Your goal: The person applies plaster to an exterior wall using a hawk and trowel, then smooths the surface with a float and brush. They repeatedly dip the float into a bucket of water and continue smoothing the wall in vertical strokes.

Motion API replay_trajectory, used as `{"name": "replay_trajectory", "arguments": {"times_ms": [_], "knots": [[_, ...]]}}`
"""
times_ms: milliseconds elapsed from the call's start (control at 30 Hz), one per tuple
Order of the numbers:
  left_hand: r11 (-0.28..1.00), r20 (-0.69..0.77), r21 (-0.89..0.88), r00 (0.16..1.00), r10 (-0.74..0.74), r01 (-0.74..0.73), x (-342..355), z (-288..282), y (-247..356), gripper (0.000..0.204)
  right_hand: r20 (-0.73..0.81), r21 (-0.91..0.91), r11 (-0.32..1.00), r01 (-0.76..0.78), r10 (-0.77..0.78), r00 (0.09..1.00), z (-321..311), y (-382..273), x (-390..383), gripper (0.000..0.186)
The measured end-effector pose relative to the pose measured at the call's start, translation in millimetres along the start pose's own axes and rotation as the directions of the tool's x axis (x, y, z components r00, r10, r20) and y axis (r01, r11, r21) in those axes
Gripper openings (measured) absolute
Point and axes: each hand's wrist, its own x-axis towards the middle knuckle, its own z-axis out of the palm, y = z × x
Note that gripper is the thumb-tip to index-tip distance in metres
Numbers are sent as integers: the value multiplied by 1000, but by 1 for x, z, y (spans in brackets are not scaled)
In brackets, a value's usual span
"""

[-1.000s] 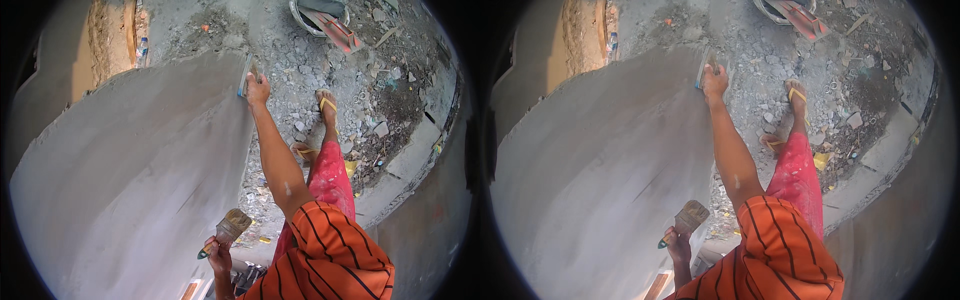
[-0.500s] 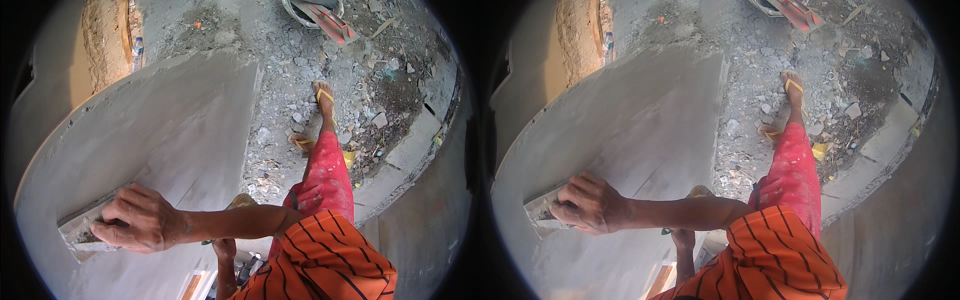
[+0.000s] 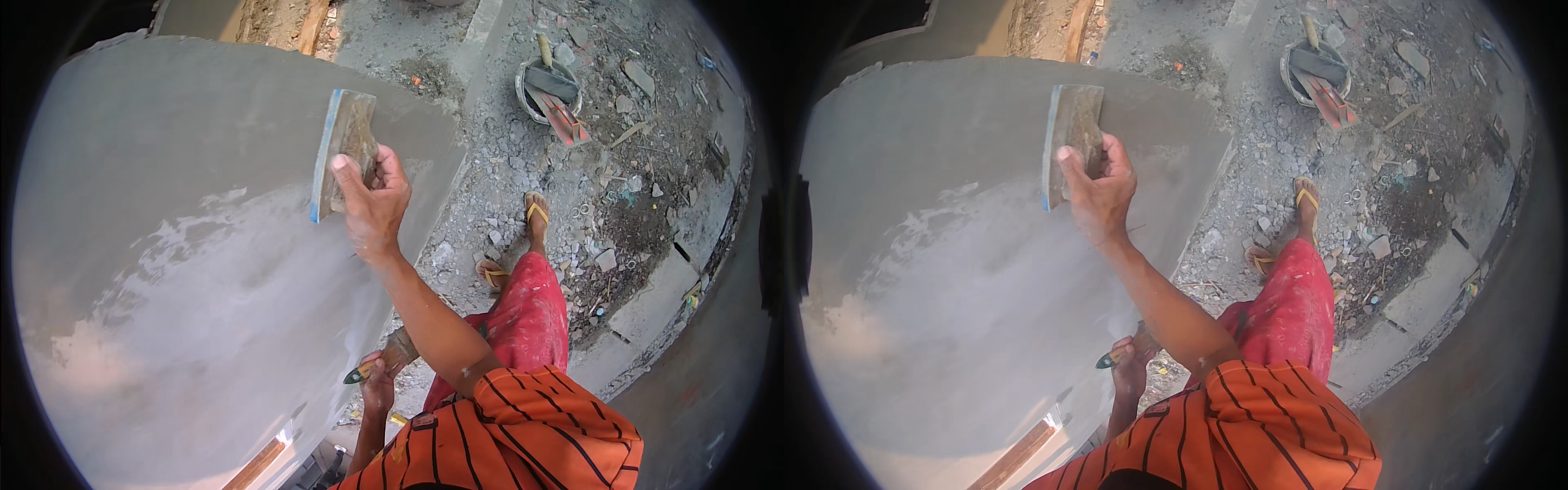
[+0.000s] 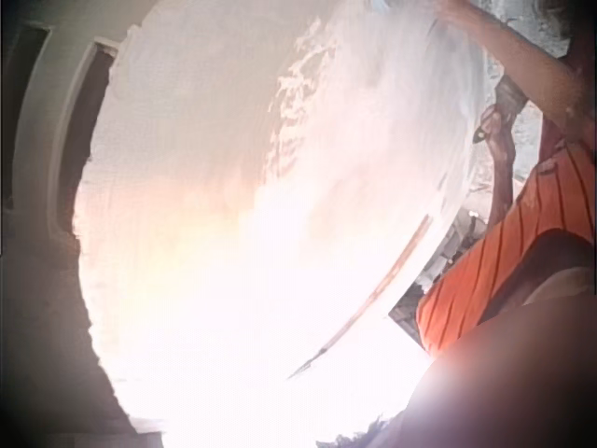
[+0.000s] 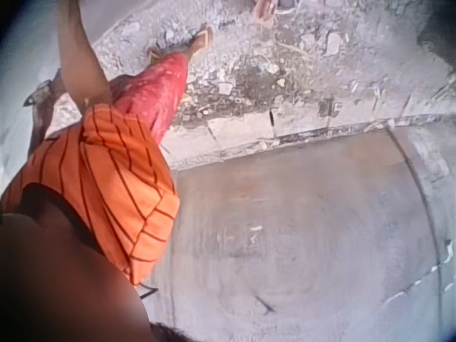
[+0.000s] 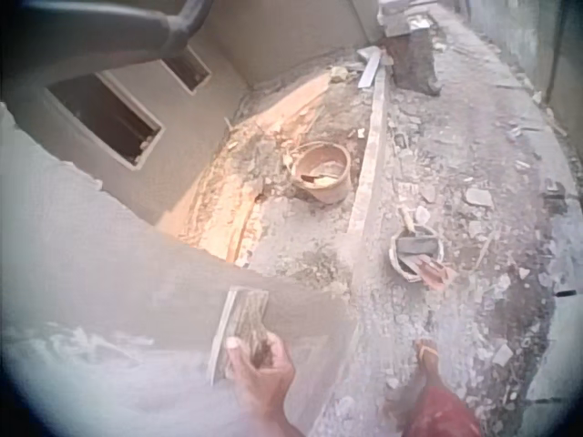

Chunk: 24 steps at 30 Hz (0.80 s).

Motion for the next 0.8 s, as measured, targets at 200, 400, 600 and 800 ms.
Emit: {"name": "replay_trajectory", "arguments": {"times_ms": [200,400,600,800], "knots": [[975,190,-132,960,204,-181,-8,-2,16,21,601,-51,774,631,-481,639,171,-121,-132,40],[866,265,-396,865,427,-306,-22,4,57,22,912,-149,984,100,97,400,103,-123,-180,39],[744,285,-565,762,581,-356,-41,37,85,22,638,-567,734,-373,678,364,-46,-111,-117,36],[606,-45,-628,800,598,-488,-43,76,62,23,702,-597,745,-299,665,256,-23,-177,-106,42]]}}
